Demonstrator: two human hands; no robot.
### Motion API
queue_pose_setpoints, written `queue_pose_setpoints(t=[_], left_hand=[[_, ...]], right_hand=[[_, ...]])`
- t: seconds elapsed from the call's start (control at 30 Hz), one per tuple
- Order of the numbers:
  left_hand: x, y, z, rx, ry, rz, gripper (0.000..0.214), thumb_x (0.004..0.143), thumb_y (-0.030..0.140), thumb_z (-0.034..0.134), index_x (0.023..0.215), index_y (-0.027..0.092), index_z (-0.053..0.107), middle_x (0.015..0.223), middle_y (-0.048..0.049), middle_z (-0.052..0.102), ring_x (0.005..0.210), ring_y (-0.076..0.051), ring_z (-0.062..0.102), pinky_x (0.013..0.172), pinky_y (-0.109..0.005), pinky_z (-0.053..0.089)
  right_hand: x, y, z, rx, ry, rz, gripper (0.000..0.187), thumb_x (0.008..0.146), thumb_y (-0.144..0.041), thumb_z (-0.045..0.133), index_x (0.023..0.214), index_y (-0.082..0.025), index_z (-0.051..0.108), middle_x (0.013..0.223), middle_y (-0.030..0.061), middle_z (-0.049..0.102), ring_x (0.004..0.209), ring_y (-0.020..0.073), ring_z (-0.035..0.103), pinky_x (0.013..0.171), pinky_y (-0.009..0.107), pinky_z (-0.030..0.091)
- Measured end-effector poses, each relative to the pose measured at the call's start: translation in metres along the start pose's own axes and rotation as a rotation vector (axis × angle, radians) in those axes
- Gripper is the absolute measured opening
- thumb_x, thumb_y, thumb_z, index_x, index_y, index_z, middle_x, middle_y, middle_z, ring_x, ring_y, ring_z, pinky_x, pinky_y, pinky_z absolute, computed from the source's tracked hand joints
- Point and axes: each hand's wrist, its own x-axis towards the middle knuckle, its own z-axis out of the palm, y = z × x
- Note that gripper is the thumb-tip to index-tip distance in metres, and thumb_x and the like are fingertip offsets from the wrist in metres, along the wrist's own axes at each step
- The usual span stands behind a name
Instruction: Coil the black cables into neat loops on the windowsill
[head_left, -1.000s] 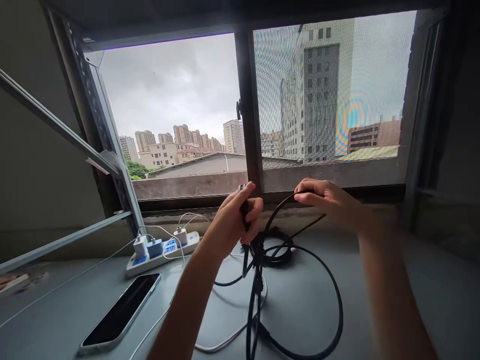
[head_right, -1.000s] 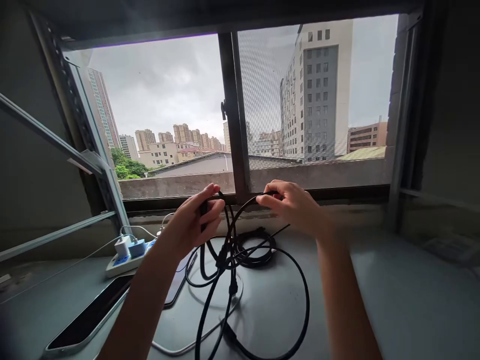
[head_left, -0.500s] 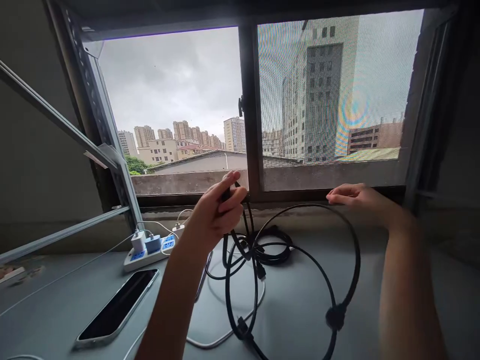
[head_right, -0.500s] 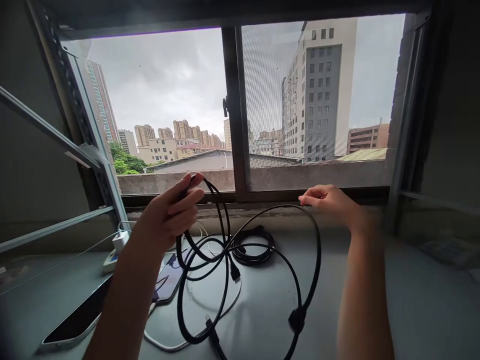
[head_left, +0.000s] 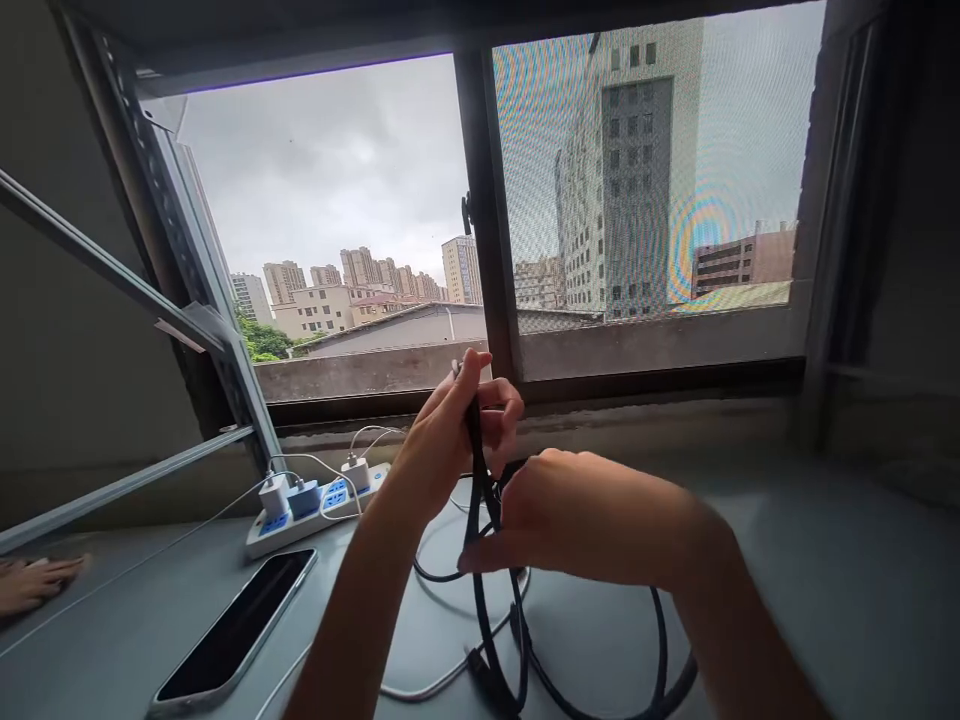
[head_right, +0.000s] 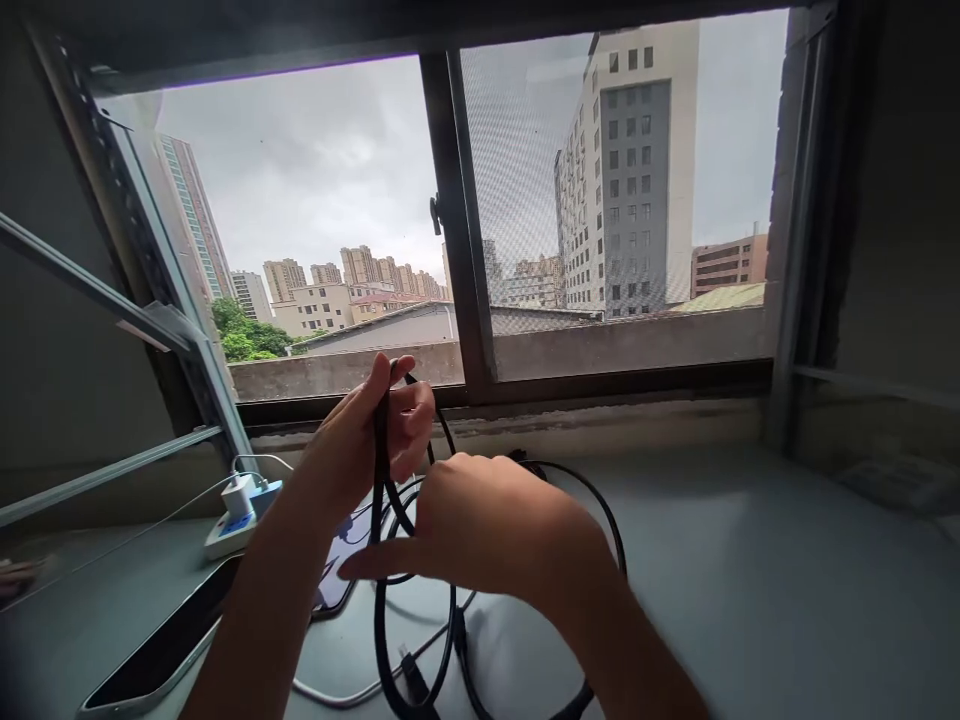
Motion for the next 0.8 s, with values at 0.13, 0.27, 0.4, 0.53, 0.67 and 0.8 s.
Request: queue_pose_setpoints(t=[0.13,0.27,0.4,0.53,0.67,0.8], left_hand=[[-0.001,-0.001,0.005,0.103,0.039,0.008,0.042,0.098,0.053,0.036,0.117,0.018,0.049,0.052,0.0028,0.046,0.039,-0.012,0.042,0.042,-0.019,0.039],[0.000,-0.005,0.009,0.120,0.051,0.004,0.048,0.097,0.054,0.036,0.120,0.016,0.053,0.047,0.0029,0.042,0.037,-0.010,0.037,0.039,-0.017,0.035],[0.000,-0.006,0.014,0.127,0.074,0.002,0.051,0.097,0.055,0.035,0.125,0.016,0.052,0.049,0.0030,0.042,0.037,-0.010,0.034,0.038,-0.016,0.034],[-0.002,-0.003,0.014,0.195,0.115,0.000,0.051,0.095,0.056,0.041,0.117,0.013,0.058,0.050,0.0030,0.039,0.038,-0.009,0.034,0.039,-0.016,0.034],[-0.001,-0.005,0.008,0.210,0.149,0.007,0.051,0.091,0.060,0.048,0.101,0.014,0.067,0.050,0.0016,0.039,0.041,-0.008,0.036,0.039,-0.015,0.032],[0.001,-0.004,0.003,0.271,0.181,0.055,0.042,0.092,0.051,0.053,0.083,0.013,0.069,0.042,0.0022,0.035,0.036,-0.008,0.035,0.036,-0.013,0.030]], right_hand=[[0.002,0.002,-0.010,0.045,0.156,-0.029,0.027,0.082,-0.046,0.059,0.073,-0.021,0.061,0.068,-0.0026,0.063,0.060,0.0114,0.051,0.053,0.024,0.030],[-0.001,0.008,-0.014,0.106,0.140,-0.074,0.020,0.083,-0.024,0.051,0.067,-0.018,0.061,0.059,-0.0035,0.057,0.054,0.0085,0.046,0.054,0.023,0.030],[0.001,0.006,-0.012,0.104,0.136,-0.137,0.029,0.083,-0.032,0.054,0.060,-0.016,0.060,0.055,-0.0034,0.056,0.051,0.0070,0.042,0.054,0.023,0.031],[0.002,0.002,-0.010,0.087,0.208,-0.146,0.026,0.080,-0.033,0.058,0.061,-0.017,0.065,0.057,-0.0037,0.060,0.051,0.0070,0.046,0.059,0.024,0.034],[0.003,-0.005,-0.007,0.071,0.334,-0.050,0.025,0.073,-0.032,0.063,0.051,-0.018,0.060,0.047,-0.0049,0.053,0.048,0.0070,0.043,0.058,0.024,0.033],[0.006,-0.001,-0.008,0.209,0.365,0.022,0.030,0.073,-0.035,0.060,0.050,-0.017,0.055,0.044,-0.0032,0.051,0.046,0.0080,0.044,0.052,0.023,0.034]])
